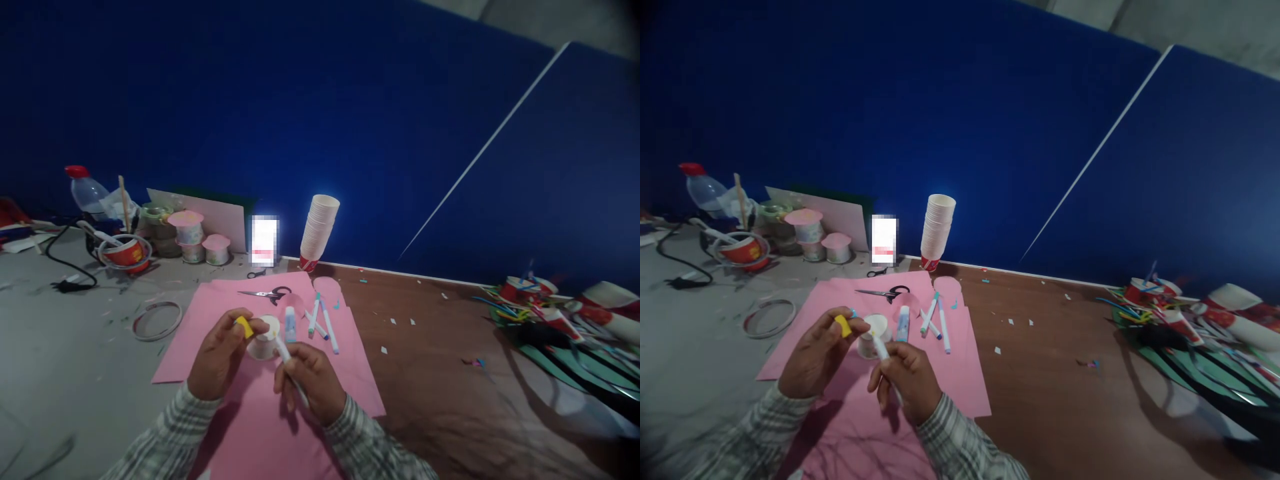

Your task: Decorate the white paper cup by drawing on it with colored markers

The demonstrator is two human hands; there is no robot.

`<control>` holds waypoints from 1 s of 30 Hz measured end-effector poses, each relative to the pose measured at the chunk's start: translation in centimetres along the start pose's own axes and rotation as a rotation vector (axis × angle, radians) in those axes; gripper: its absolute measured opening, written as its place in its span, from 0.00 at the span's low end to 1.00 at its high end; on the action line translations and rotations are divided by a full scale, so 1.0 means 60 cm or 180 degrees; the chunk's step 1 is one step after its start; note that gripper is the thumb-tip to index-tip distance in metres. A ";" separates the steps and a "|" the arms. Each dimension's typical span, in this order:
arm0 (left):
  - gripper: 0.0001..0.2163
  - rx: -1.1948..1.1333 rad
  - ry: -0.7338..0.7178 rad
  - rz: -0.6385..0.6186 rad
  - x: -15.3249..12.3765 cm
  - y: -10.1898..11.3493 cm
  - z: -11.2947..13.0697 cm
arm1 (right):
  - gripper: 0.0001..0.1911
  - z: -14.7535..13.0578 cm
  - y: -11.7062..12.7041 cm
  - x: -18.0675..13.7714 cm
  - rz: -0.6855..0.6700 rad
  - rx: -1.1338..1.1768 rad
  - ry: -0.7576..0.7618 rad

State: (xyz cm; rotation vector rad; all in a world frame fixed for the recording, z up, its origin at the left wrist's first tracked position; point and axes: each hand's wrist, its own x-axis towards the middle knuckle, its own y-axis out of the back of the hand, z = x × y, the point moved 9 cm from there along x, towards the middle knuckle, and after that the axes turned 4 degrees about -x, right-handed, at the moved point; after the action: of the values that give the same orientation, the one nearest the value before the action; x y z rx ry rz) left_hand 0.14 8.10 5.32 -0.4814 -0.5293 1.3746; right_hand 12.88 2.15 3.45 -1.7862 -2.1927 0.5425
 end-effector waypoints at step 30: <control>0.13 0.1505 -0.0448 -0.0319 -0.035 -0.021 0.001 | 0.07 0.018 -0.018 -0.012 -0.0142 0.0021 -0.0226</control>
State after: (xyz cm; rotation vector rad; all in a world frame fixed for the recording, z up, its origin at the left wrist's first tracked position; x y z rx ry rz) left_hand 0.85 5.88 5.96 0.0257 -0.3199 1.3875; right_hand 11.60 1.15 2.99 -1.7358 -2.2690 0.6114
